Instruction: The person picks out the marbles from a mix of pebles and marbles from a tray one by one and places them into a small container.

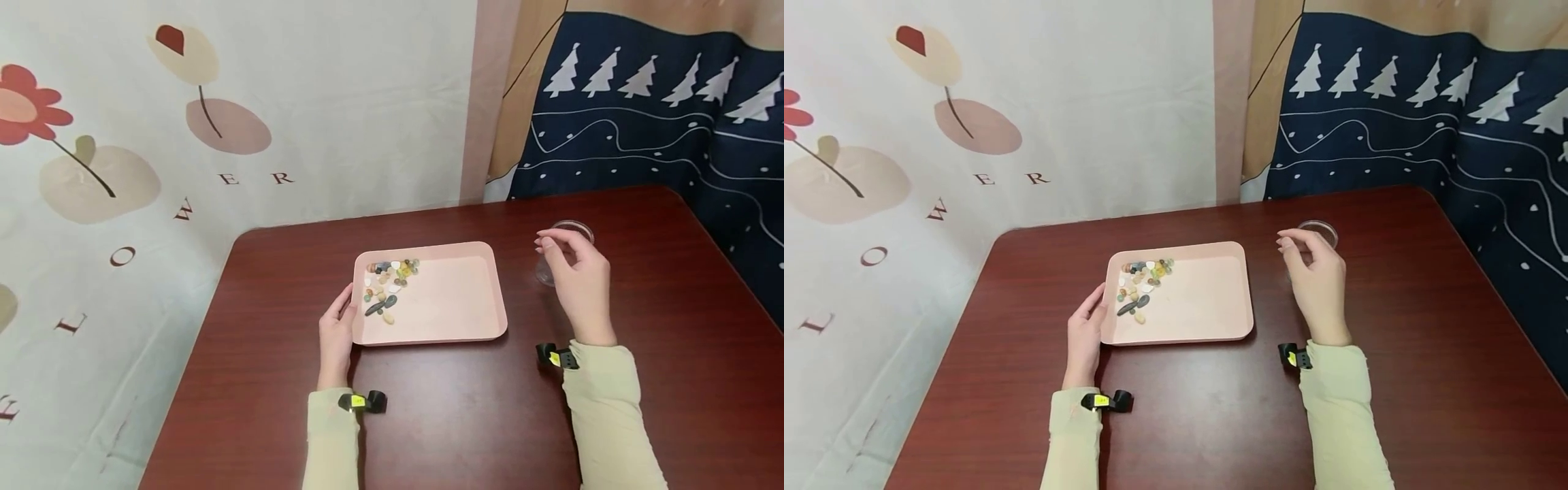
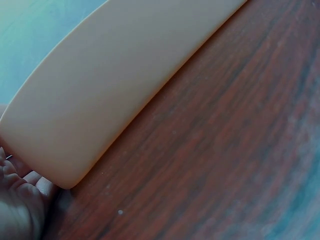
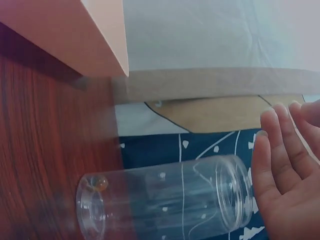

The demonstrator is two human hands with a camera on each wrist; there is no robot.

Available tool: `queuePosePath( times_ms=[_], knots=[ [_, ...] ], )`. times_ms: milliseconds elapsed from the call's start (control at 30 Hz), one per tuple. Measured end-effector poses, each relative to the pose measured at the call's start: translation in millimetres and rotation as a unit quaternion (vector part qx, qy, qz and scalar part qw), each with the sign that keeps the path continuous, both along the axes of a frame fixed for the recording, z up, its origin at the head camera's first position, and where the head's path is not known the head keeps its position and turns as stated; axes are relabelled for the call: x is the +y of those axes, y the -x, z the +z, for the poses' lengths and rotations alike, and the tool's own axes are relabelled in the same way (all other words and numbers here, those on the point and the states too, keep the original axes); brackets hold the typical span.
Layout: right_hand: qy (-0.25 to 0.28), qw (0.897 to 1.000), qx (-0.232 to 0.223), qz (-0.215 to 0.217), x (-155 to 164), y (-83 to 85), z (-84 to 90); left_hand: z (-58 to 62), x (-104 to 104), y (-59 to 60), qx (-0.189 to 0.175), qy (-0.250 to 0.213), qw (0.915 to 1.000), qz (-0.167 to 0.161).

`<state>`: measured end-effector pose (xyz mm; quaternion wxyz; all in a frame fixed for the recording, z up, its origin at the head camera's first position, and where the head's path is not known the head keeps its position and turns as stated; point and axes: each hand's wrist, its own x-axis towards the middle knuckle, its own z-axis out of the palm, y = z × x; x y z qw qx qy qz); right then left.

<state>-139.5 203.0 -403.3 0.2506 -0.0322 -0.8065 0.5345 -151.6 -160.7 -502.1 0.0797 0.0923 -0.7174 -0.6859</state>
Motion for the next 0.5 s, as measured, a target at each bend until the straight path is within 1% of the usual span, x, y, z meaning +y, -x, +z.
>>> queuePosePath(
  times_ms=[67, 200, 367, 500],
  knots=[
    [-0.008, 1.0, 0.005, 0.008, -2.4, 0.9, -1.2, 0.5, 0.1, 0.0, 0.001, 0.003, 1.0, -0.002],
    [-0.018, 1.0, -0.003, 0.014, -5.5, 1.4, -3.6, 0.7, -0.9, -1.0, -0.003, 0.01, 0.9999, -0.006],
    [-0.018, 0.999, -0.013, 0.024, -8.2, 1.8, -4.7, 0.5, -3.4, -3.5, -0.011, 0.009, 0.9999, 0.002],
    [-0.016, 0.999, -0.02, 0.027, -8.4, 4.0, -5.2, -0.1, -0.4, 0.0, -0.007, 0.007, 0.9999, -0.004]
  ],
)
